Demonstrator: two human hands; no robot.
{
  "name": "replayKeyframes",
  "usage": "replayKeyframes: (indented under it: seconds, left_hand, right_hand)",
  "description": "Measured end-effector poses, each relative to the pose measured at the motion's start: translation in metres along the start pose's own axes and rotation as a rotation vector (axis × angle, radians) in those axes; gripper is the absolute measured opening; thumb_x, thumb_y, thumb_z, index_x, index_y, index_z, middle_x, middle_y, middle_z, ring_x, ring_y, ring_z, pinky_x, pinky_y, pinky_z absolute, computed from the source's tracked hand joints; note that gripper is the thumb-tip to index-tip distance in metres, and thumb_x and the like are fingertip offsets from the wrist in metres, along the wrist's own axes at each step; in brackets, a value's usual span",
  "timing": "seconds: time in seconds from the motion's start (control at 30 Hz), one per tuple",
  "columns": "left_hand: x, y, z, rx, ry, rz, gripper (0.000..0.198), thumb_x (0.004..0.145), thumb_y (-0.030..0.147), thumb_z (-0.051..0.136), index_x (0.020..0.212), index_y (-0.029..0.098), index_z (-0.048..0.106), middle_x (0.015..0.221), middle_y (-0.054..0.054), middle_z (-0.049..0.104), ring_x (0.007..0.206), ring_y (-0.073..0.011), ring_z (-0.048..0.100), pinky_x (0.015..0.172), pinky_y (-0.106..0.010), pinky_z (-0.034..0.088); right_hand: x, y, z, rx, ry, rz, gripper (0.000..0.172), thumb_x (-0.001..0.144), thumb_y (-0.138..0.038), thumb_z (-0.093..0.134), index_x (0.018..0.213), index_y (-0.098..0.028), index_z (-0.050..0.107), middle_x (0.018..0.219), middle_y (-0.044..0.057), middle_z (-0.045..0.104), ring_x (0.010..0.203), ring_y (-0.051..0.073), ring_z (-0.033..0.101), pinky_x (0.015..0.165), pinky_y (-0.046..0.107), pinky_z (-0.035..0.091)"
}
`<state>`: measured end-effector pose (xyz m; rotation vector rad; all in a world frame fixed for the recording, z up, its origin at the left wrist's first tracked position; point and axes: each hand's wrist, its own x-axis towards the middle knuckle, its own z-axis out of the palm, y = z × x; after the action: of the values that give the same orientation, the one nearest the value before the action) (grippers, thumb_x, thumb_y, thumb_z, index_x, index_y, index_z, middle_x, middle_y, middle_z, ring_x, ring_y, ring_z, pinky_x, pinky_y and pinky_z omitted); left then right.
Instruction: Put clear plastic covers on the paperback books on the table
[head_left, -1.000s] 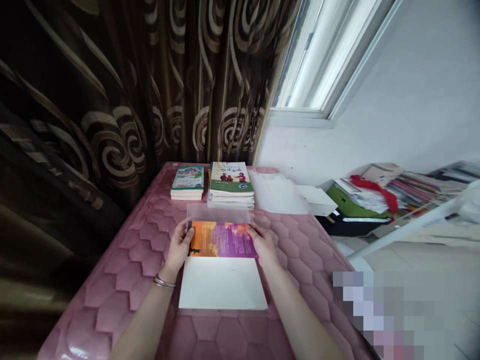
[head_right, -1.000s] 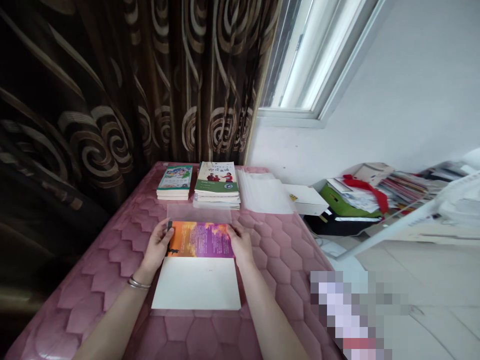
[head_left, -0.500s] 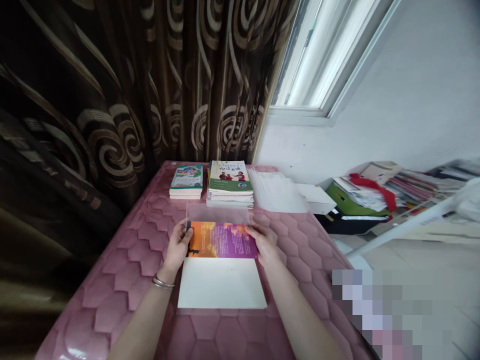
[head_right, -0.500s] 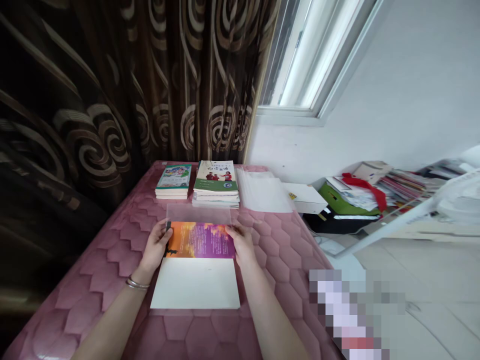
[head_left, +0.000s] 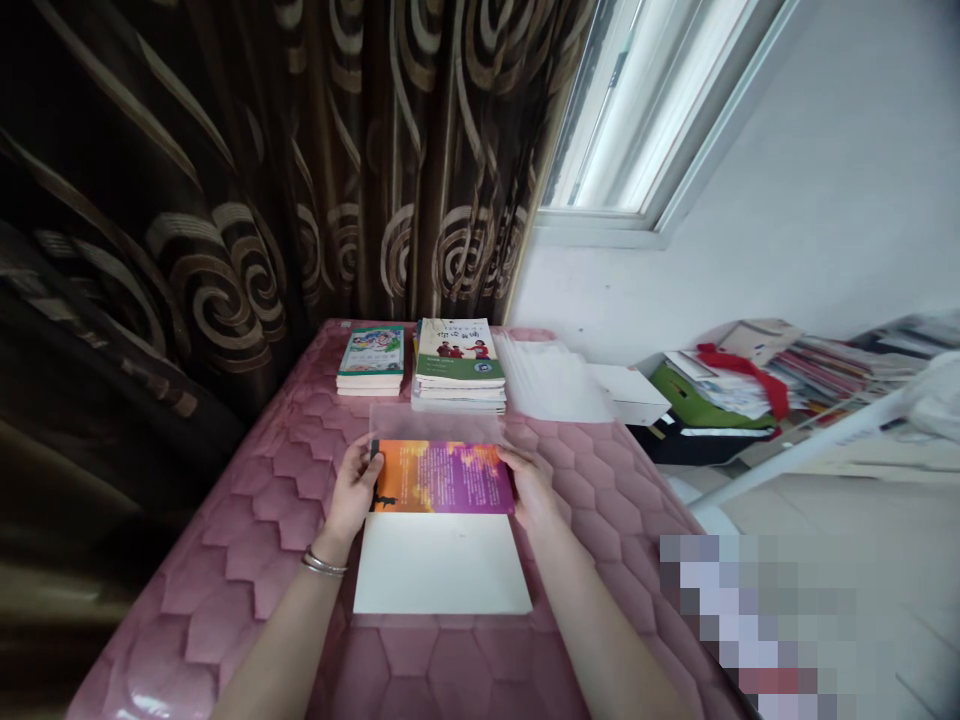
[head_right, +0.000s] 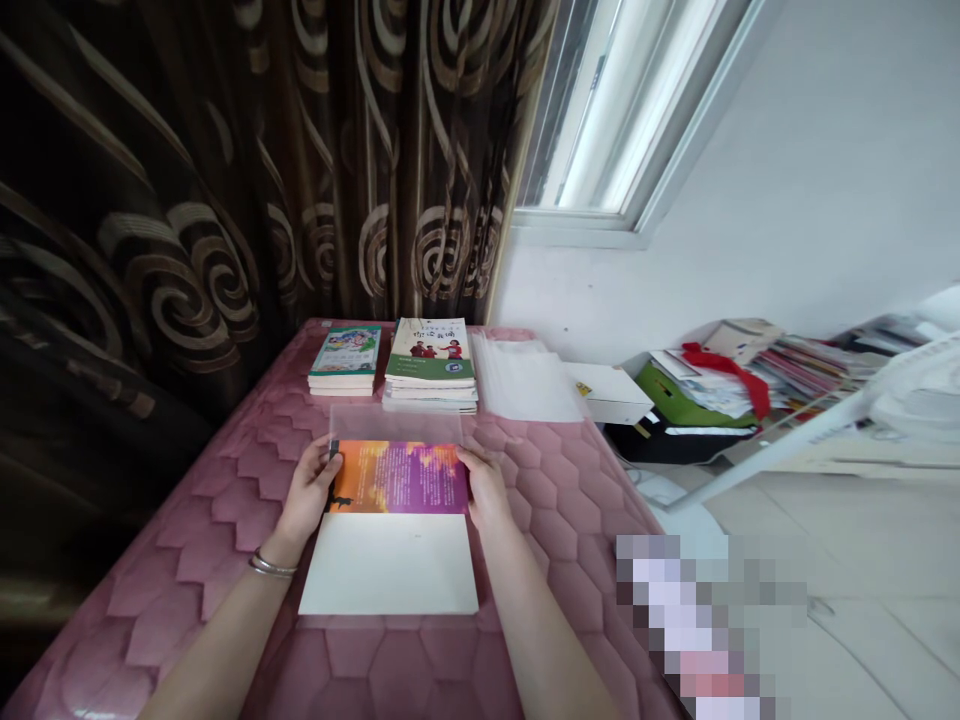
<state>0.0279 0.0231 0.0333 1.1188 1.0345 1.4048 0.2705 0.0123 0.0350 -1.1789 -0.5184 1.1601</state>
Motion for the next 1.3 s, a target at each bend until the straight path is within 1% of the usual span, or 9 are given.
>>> replayKeyframes:
  seconds: [0.1, 0.27, 0.4, 0.53, 0.8, 0.9, 1.07, 1.17, 1.3]
  left_hand:
    - [0.0, 0.0, 0.0, 0.001, 0.007, 0.003, 0.048, 0.071, 0.043, 0.07, 0.111, 0.021, 0.055, 0.088, -0.002, 0.068, 0.08, -0.0166, 0.064, 0.073, -0.027, 0.049]
    - [0.0, -0.003, -0.001, 0.001, -0.004, -0.002, 0.047, 0.073, 0.042, 0.068, 0.113, 0.022, 0.053, 0.087, -0.002, 0.068, 0.078, -0.0158, 0.063, 0.073, -0.026, 0.049]
    - [0.0, -0.003, -0.001, -0.012, -0.008, -0.001, 0.046, 0.073, 0.041, 0.068, 0.113, 0.021, 0.054, 0.088, -0.002, 0.068, 0.078, -0.0159, 0.063, 0.071, -0.026, 0.049]
    - [0.0, -0.002, 0.0, -0.009, -0.006, -0.002, 0.047, 0.073, 0.042, 0.068, 0.112, 0.021, 0.053, 0.087, -0.002, 0.068, 0.078, -0.0158, 0.064, 0.071, -0.026, 0.049]
    - [-0.001, -0.001, 0.0, 0.002, 0.003, 0.001, 0.047, 0.073, 0.042, 0.068, 0.113, 0.021, 0.054, 0.081, 0.0, 0.066, 0.075, -0.0141, 0.062, 0.07, -0.024, 0.048]
    - [-0.001, -0.002, -0.001, 0.001, 0.005, 0.002, 0.045, 0.073, 0.04, 0.068, 0.112, 0.021, 0.055, 0.077, 0.002, 0.064, 0.073, -0.0134, 0.061, 0.069, -0.023, 0.047]
    - [0.0, -0.003, -0.003, -0.003, 0.019, 0.007, 0.041, 0.073, 0.035, 0.069, 0.11, 0.022, 0.058, 0.076, 0.002, 0.063, 0.074, -0.0133, 0.061, 0.07, -0.023, 0.047]
    - [0.0, -0.002, -0.002, -0.027, 0.023, 0.006, 0.042, 0.072, 0.034, 0.07, 0.11, 0.022, 0.058, 0.08, 0.001, 0.065, 0.077, -0.0142, 0.061, 0.071, -0.024, 0.047]
    - [0.0, 0.0, 0.0, -0.056, 0.005, -0.002, 0.045, 0.07, 0.037, 0.072, 0.109, 0.023, 0.056, 0.087, 0.0, 0.067, 0.079, -0.0149, 0.062, 0.071, -0.024, 0.049]
  right_hand:
    - [0.001, 0.002, 0.0, 0.075, 0.011, 0.093, 0.022, 0.049, -0.031, 0.076, 0.064, -0.018, 0.065, 0.054, 0.001, 0.067, 0.055, 0.021, 0.064, 0.049, 0.03, 0.05]
    - [-0.002, 0.001, 0.001, 0.074, 0.004, 0.092, 0.025, 0.05, -0.032, 0.077, 0.069, -0.019, 0.067, 0.056, 0.001, 0.068, 0.057, 0.021, 0.065, 0.048, 0.029, 0.049]
    - [-0.001, 0.004, -0.001, 0.034, 0.053, 0.072, 0.026, 0.052, -0.035, 0.075, 0.07, -0.019, 0.066, 0.058, 0.001, 0.068, 0.059, 0.021, 0.065, 0.047, 0.029, 0.048]
    - [0.002, 0.01, -0.003, -0.016, 0.068, 0.051, 0.028, 0.056, -0.037, 0.073, 0.078, -0.019, 0.067, 0.06, 0.0, 0.069, 0.058, 0.021, 0.065, 0.047, 0.028, 0.048]
    - [-0.003, 0.009, -0.001, -0.064, 0.067, 0.039, 0.024, 0.063, -0.038, 0.068, 0.081, -0.022, 0.068, 0.063, -0.001, 0.069, 0.057, 0.019, 0.064, 0.047, 0.027, 0.046]
    - [-0.004, 0.007, -0.001, -0.044, 0.048, 0.018, 0.023, 0.061, -0.037, 0.069, 0.079, -0.022, 0.067, 0.064, -0.003, 0.069, 0.056, 0.018, 0.063, 0.047, 0.026, 0.045]
    - [-0.002, 0.006, -0.002, -0.004, 0.066, -0.032, 0.023, 0.056, -0.033, 0.074, 0.075, -0.023, 0.067, 0.064, -0.005, 0.069, 0.057, 0.017, 0.062, 0.05, 0.026, 0.045]
    - [0.0, 0.007, -0.004, 0.028, 0.041, -0.006, 0.026, 0.055, -0.035, 0.077, 0.075, -0.021, 0.068, 0.062, -0.003, 0.069, 0.057, 0.018, 0.062, 0.051, 0.027, 0.046]
    - [-0.001, 0.006, -0.004, 0.069, 0.024, -0.02, 0.028, 0.052, -0.035, 0.08, 0.073, -0.02, 0.069, 0.063, -0.001, 0.069, 0.057, 0.018, 0.062, 0.052, 0.027, 0.047]
